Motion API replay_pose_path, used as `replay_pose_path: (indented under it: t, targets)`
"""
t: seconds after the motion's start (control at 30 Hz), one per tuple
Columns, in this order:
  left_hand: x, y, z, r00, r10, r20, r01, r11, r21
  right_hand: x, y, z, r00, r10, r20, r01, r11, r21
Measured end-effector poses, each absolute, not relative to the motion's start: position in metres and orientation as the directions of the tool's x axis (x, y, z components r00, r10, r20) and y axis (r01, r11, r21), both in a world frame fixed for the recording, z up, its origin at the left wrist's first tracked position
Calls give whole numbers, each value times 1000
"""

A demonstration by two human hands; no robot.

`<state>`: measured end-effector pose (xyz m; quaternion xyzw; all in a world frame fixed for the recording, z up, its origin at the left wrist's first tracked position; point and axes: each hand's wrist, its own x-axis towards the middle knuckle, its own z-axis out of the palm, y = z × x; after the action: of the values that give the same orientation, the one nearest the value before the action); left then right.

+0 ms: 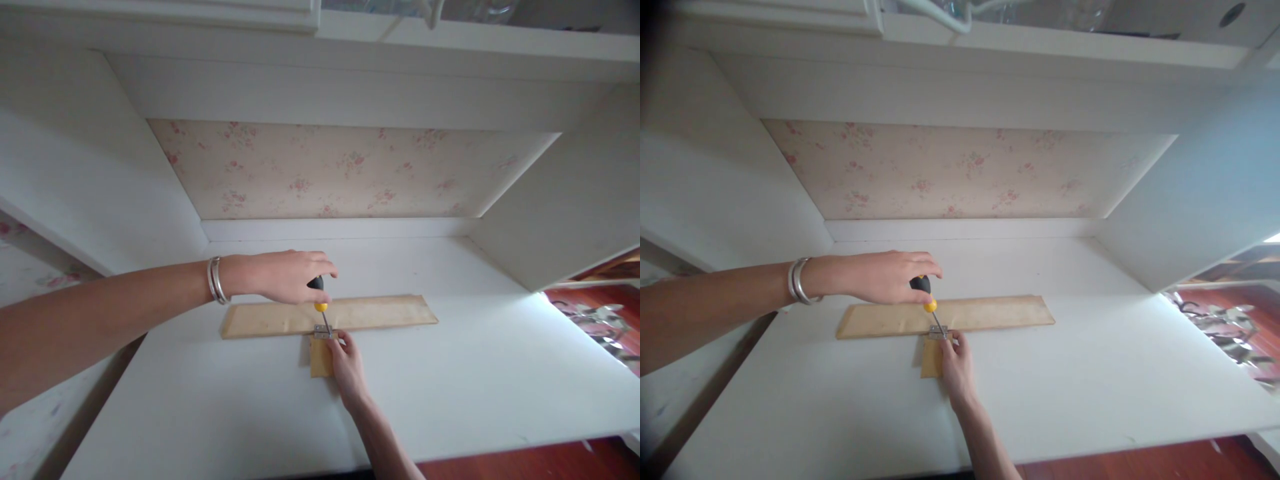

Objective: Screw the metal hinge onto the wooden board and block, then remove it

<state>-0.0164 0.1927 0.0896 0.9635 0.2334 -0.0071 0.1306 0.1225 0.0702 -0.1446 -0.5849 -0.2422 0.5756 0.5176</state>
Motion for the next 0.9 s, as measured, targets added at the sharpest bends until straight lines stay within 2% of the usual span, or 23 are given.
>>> replay_pose_path:
  t: [0.07,0.13,0.27,0.33,0.5,0.57,0.7,0.77,0.8,0.9]
  targets:
    - [-17,192,89,929,362,-78,368,-884,287,123,70,-143,217,879,-424,-315,-348,-883]
    - [-18,193,89,929,357,-97,370,-892,259,123,70,-141,216,880,-424,-307,-351,-885]
    - [-17,196,88,802,581,-136,595,-798,95,123,70,-139,218,878,-426,-296,-356,-886]
    - [-16,195,89,771,624,-126,635,-767,90,123,70,-138,214,879,-427,-300,-357,-885]
    - [-19,190,93,902,423,-86,431,-870,239,123,71,-137,219,871,-439,-304,-367,-879]
    - [-21,191,93,909,408,-85,416,-877,239,124,71,-138,224,873,-434,-295,-364,-883]
    - [-22,196,91,799,592,-101,601,-791,117,123,70,-143,225,884,-410,-283,-343,-895]
    - [-21,197,91,761,640,-102,648,-756,90,123,70,-144,222,885,-408,-289,-340,-895]
    - [-20,196,91,776,623,-100,631,-769,105,123,70,-144,220,886,-408,-290,-340,-895]
    - [-18,193,94,875,477,-79,482,-848,219,123,70,-142,219,883,-415,-282,-350,-893]
